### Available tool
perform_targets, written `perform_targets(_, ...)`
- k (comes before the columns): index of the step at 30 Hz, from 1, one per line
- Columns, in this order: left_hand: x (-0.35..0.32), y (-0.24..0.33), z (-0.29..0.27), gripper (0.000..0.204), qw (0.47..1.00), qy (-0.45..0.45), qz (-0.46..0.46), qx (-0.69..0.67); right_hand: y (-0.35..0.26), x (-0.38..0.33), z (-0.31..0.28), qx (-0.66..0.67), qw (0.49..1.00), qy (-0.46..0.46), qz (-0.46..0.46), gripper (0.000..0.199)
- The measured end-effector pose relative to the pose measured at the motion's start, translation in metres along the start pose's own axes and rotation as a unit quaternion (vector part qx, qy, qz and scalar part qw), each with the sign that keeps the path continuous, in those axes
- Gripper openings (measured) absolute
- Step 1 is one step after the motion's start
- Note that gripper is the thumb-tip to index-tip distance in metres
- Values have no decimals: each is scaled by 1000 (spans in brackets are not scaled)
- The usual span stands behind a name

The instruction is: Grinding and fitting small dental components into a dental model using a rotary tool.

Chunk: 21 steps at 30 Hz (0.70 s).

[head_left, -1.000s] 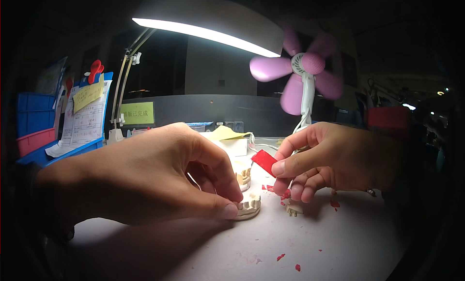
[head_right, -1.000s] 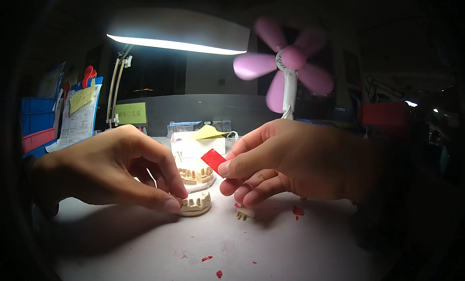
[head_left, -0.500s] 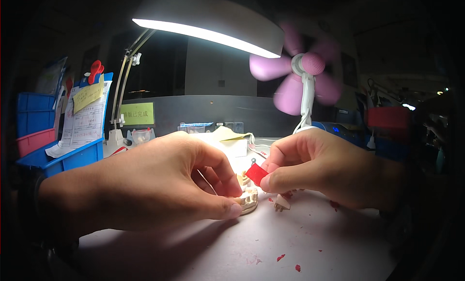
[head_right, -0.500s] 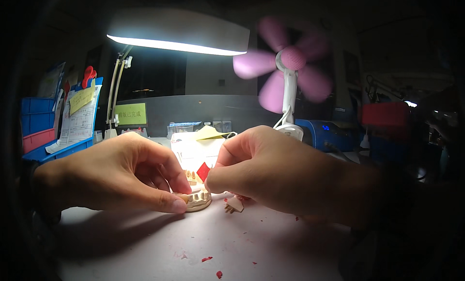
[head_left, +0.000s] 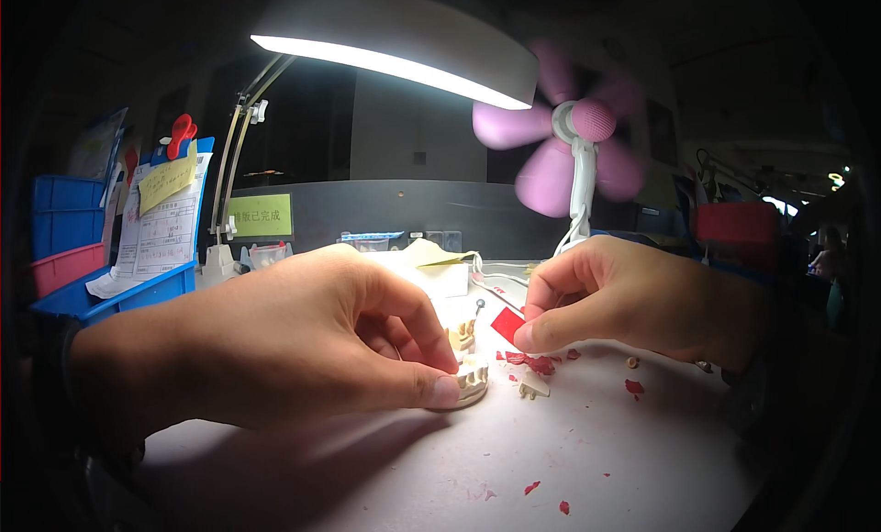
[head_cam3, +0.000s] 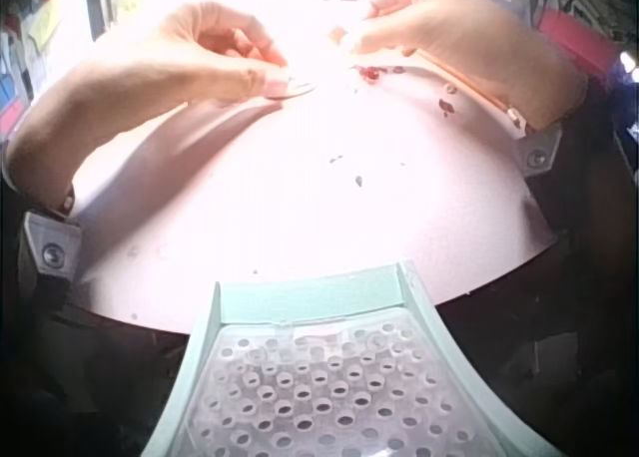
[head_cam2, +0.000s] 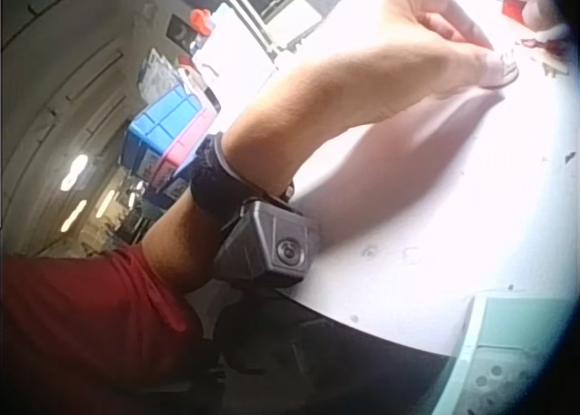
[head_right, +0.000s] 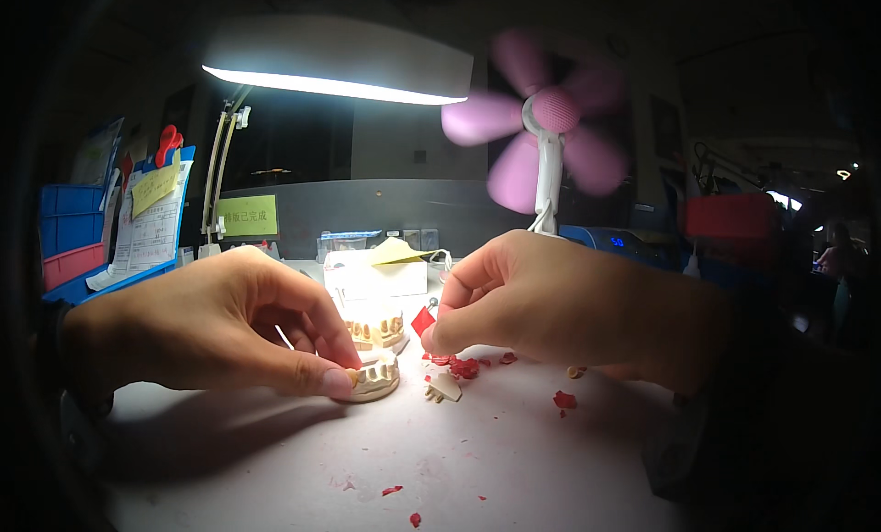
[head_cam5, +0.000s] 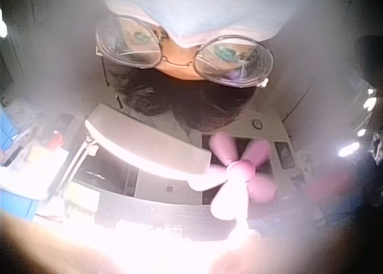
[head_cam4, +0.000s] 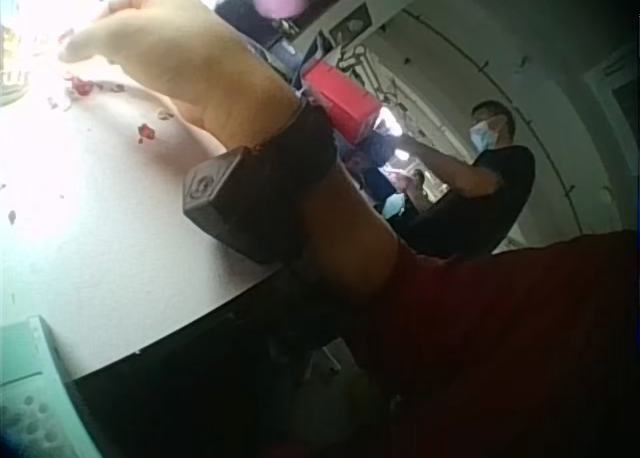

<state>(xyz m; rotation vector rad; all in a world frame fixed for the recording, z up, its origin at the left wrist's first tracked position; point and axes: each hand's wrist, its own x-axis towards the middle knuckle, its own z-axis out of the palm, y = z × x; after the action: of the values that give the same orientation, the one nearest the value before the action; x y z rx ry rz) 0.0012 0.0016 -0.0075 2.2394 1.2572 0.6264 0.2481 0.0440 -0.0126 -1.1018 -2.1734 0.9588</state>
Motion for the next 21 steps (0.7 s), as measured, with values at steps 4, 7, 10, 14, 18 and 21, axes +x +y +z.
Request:
perform_targets(4,0,-1,-1,23,1000,2,2,19,-2,-1,6,41,999,-21,-29,18)
perform_targets(7,0,-3,-1,22,1000,-5,9,2,-7,-5,14,54,997,-37,-36,20)
perform_targets(10,-1,-3,-1,22,1000,-4,12,-17,-10,-9,22,46,997,-42,-39,20)
perform_targets(14,-2,-3,0,22,1000,-4,10,-18,-11,-10,24,24,999,-32,-25,19)
perform_targets(18,-3,-1,1,22,1000,-3,5,-15,-8,-4,24,25,998,-48,-30,18)
perform_targets(21,-3,0,2,23,1000,-2,1,-12,-6,-5,25,23,998,-43,-42,17)
